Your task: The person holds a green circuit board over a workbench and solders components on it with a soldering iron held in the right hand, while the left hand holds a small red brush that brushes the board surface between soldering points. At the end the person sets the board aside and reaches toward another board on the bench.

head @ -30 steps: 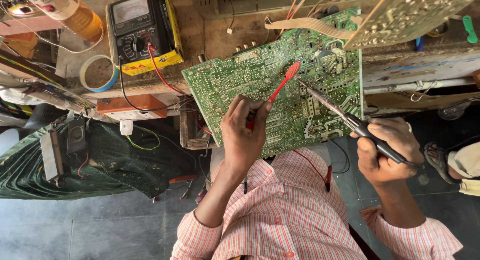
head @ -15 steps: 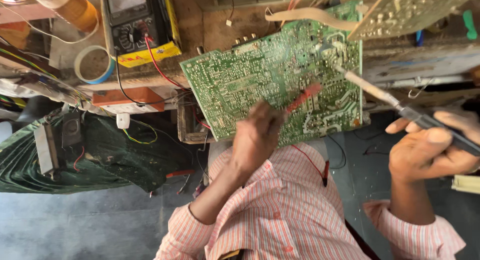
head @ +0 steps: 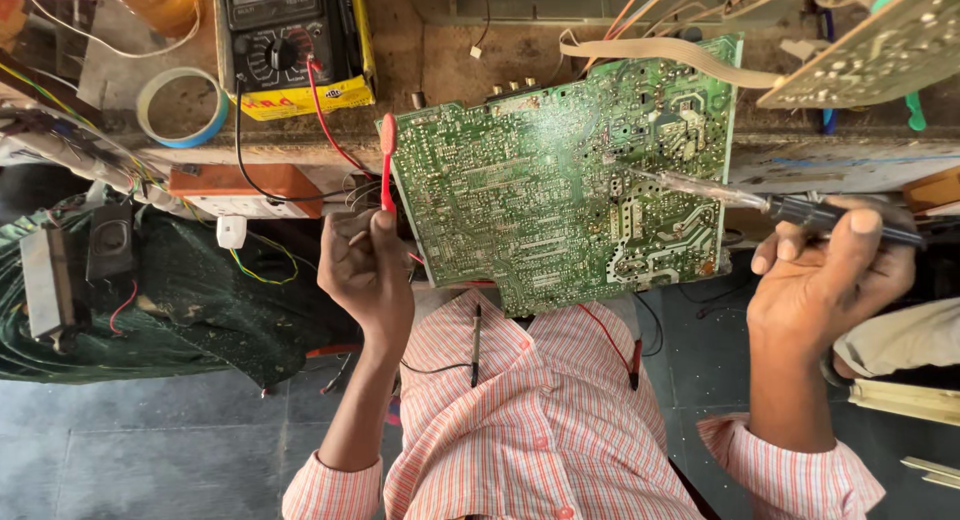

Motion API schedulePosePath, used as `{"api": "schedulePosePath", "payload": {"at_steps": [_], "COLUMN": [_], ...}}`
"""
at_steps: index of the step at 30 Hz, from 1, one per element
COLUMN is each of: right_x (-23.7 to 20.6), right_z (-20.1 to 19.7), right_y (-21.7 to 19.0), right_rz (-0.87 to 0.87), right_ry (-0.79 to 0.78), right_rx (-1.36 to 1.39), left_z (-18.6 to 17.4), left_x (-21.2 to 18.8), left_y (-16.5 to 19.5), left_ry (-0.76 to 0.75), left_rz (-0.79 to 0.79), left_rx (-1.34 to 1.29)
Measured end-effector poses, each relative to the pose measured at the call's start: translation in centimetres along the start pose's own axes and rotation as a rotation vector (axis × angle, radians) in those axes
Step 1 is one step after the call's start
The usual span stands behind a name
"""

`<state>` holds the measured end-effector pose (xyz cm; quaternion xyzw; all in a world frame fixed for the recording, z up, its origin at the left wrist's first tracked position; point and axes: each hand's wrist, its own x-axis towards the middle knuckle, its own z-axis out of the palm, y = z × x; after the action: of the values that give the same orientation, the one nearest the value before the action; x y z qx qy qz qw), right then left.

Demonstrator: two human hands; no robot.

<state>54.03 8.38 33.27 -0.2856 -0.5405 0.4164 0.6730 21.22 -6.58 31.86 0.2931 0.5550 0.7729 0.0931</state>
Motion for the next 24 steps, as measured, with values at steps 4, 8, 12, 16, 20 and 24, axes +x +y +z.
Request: {"api": "schedulePosePath", "payload": {"at_steps": [4, 8, 12, 16, 20, 24], "right_x": [0.0, 0.1, 0.1, 0.1, 0.3, 0.4], "right_z": [0.9, 1.2, 1.2, 1.0, 0.8, 0.8], "right_y": [0.5, 0.9, 1.5, 1.9, 2.2, 2.4], "right_rz": [0.029, 0.050, 0.074, 0.082, 0.099, 0.109], "right_ry": [0.002, -0.023, -0.023, -0.028, -0.009, -0.004], "right_rx": [0.029, 0.061, 0.068, 0.068, 0.082, 0.083], "left_z": [-1.5, -2.5, -3.0, -3.3, -3.4, -3.4], "left_x": [0.4, 0.5, 0.6, 0.6, 0.6, 0.5], "left_y": [-0.8, -1.6, -2.2, -2.6, -2.9, -3.1], "left_ry": [-0.012, -0.028, -0.040, -0.053, -0.053, -0.057], "left_rz": [-0.018, 0.013, 0.003, 0.029, 0.044, 0.036], "left_rx": [-0.031, -0.039, -0.073, -0.040, -0.053, -0.034]}}
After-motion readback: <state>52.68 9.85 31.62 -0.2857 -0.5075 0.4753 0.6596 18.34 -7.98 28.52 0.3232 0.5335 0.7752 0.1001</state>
